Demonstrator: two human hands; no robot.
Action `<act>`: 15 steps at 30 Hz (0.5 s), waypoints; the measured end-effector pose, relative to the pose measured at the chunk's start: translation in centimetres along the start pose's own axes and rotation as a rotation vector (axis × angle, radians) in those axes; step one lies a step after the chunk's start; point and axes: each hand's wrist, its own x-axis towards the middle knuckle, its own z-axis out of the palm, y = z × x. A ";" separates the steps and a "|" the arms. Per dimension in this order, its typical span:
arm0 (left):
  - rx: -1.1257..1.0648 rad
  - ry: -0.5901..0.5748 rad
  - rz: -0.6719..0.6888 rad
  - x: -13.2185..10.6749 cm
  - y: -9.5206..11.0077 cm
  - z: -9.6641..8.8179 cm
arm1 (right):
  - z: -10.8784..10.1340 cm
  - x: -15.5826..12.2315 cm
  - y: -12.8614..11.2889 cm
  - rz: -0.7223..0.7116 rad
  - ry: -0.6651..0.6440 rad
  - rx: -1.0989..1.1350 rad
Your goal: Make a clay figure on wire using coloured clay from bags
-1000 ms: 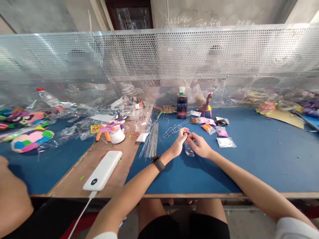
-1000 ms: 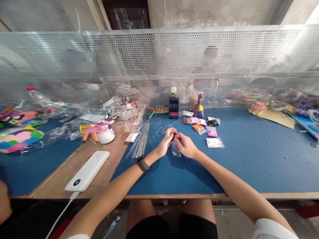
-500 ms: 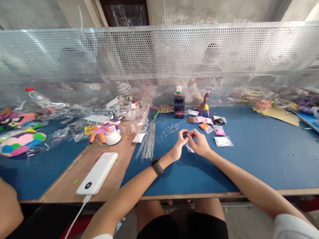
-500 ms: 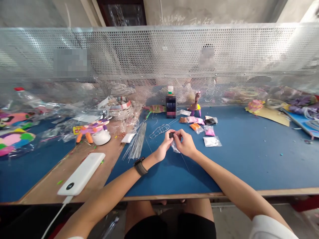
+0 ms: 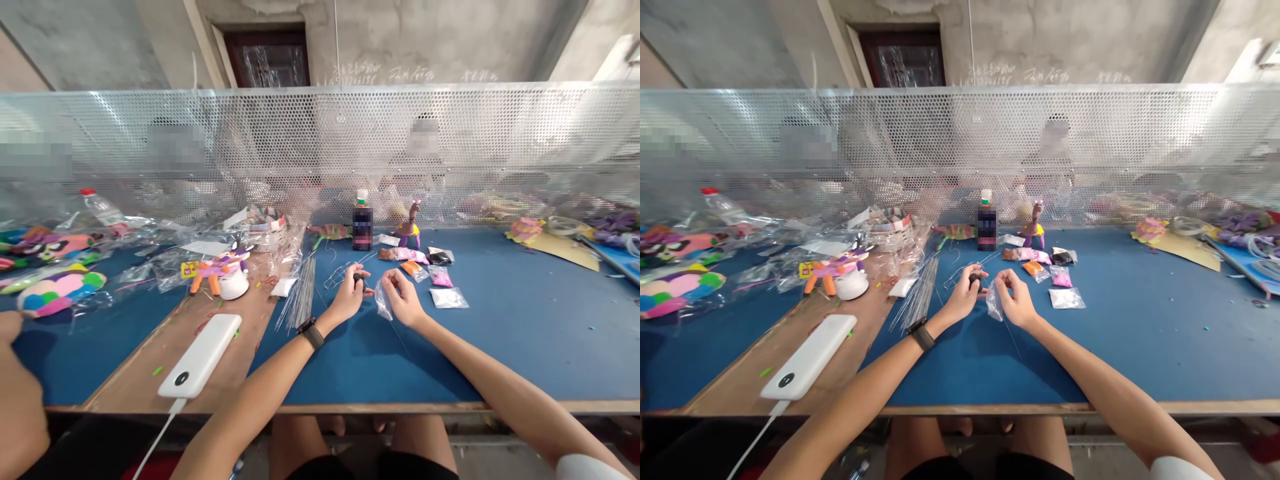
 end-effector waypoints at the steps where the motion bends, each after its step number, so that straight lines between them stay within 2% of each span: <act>1: 0.007 -0.002 0.021 -0.1 0.1 0.1 | 0.0 0.0 -0.1 -0.005 0.000 -0.002; 5: -0.011 0.011 0.080 -0.2 0.8 0.1 | 0.0 0.0 -0.2 -0.020 0.013 -0.002; 11: -0.281 -0.070 -0.015 0.4 0.8 -0.4 | -0.1 0.1 -0.1 -0.046 0.014 -0.026; 15: -0.240 -0.021 0.023 0.6 0.2 -0.2 | -0.2 0.1 0.2 -0.065 0.003 -0.047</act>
